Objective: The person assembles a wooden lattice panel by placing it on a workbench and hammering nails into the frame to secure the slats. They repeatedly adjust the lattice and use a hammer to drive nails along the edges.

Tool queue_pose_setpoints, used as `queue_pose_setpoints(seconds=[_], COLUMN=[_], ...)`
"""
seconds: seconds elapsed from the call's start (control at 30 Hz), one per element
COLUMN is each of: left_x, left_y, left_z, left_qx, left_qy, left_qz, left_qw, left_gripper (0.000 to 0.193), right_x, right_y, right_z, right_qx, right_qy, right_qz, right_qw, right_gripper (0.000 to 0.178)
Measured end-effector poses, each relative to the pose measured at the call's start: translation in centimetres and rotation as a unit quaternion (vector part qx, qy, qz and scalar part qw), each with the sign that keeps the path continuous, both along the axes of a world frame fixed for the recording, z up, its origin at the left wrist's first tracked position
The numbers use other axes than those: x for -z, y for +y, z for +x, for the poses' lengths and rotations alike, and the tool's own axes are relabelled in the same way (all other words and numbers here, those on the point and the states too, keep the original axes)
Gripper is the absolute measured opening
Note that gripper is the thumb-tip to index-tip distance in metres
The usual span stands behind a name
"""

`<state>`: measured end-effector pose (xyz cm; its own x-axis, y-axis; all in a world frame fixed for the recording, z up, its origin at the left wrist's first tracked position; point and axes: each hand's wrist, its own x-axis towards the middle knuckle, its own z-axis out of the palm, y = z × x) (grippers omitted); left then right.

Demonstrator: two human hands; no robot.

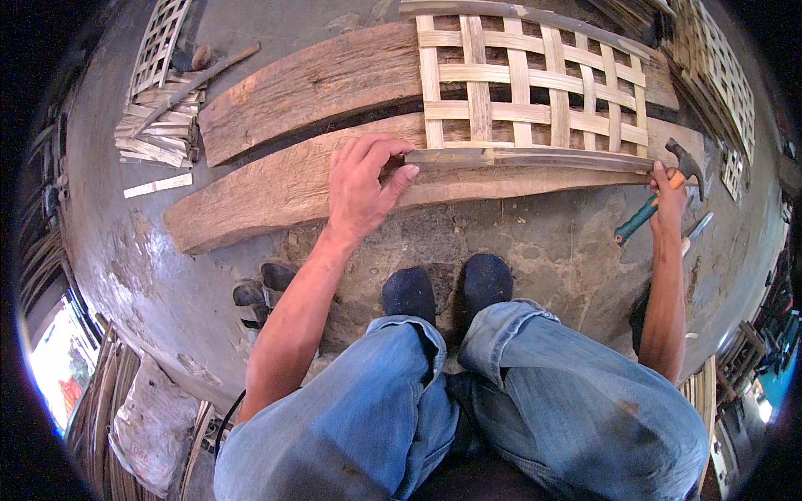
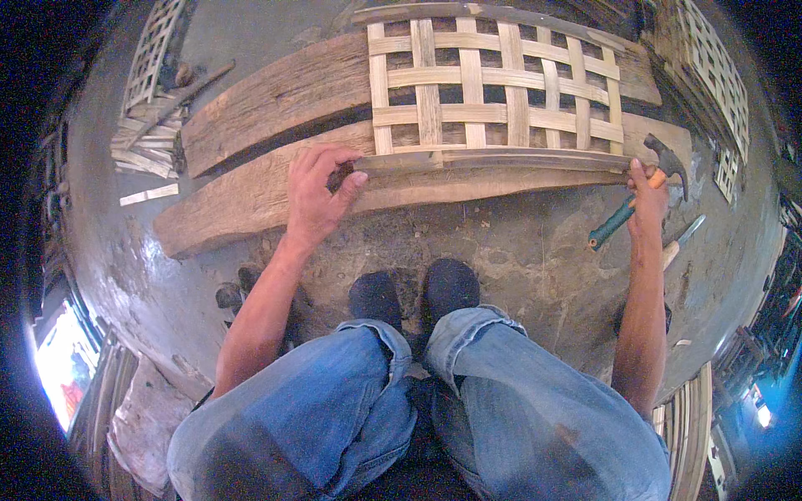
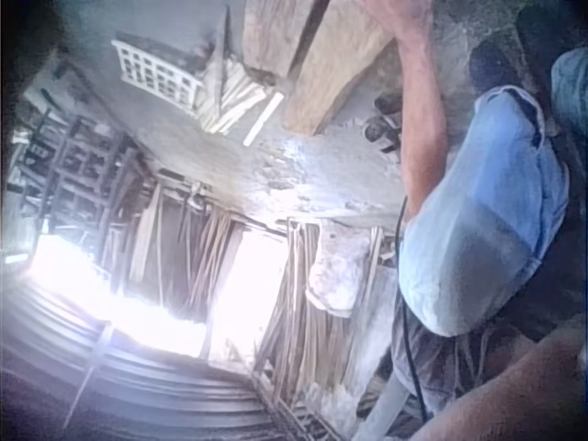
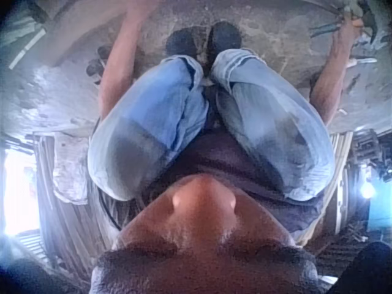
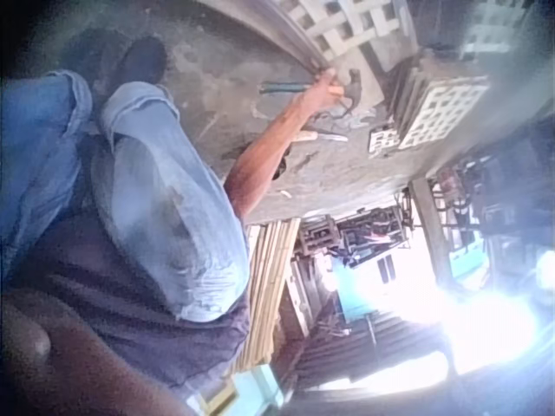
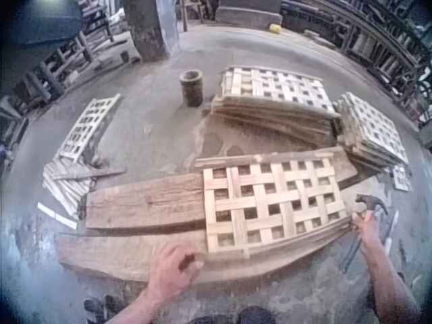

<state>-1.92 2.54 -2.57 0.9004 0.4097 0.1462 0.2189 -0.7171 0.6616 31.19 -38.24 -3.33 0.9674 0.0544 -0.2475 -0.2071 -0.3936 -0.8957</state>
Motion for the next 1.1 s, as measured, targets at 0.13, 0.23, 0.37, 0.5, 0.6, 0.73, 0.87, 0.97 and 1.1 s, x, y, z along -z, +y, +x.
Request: queue_pose_setpoints(seconds=[0.13, 0.23, 0.37, 0.5, 0.6, 0.73, 0.87, 0.97, 1.1], left_x=[-0.4, -0.2, -0.3, -0.4, -0.5, -0.2, 0.2, 0.1, -0.1], left_y=[-0.1, -0.1, -0.1, -0.2, -0.3, -0.2, -0.2, -0.3, -0.3], left_z=[0.2, 0.2, 0.4, 0.3, 0.3, 0.2, 0.3, 0.3, 0.2], left_qx=[-0.003, -0.004, 0.0, -0.004, -0.008, -0.009, -0.003, -0.011, -0.011], left_qy=[0.0, -0.004, -0.007, 0.004, 0.006, 0.004, -0.014, -0.007, -0.014], left_qz=[0.0, 0.014, 0.029, 0.021, 0.022, 0.025, 0.041, 0.034, 0.031], left_qw=[1.0, 1.0, 1.0, 1.0, 1.0, 1.0, 0.999, 0.999, 0.999], left_gripper=[0.028, 0.027, 0.027, 0.027, 0.027, 0.027, 0.027, 0.028, 0.028], right_x=[-0.4, -0.4, -0.1, 0.1, -0.1, 0.1, 0.3, 0.6, 0.3], right_y=[0.4, 0.2, -0.4, -0.2, 0.0, -0.1, -0.6, -0.6, -0.2], right_z=[-0.2, 0.0, 0.5, 0.4, 0.5, 0.6, 1.0, 1.2, 0.6], right_qx=[0.029, 0.01, -0.021, -0.024, -0.042, -0.032, -0.046, -0.049, -0.056], right_qy=[-0.001, -0.002, -0.003, -0.022, -0.02, -0.014, -0.026, -0.035, -0.032], right_qz=[-0.013, -0.018, -0.049, -0.07, -0.076, -0.077, -0.072, -0.071, -0.069], right_qw=[0.999, 1.0, 0.999, 0.997, 0.996, 0.996, 0.996, 0.996, 0.996], right_gripper=[0.023, 0.022, 0.023, 0.026, 0.023, 0.025, 0.03, 0.03, 0.03])
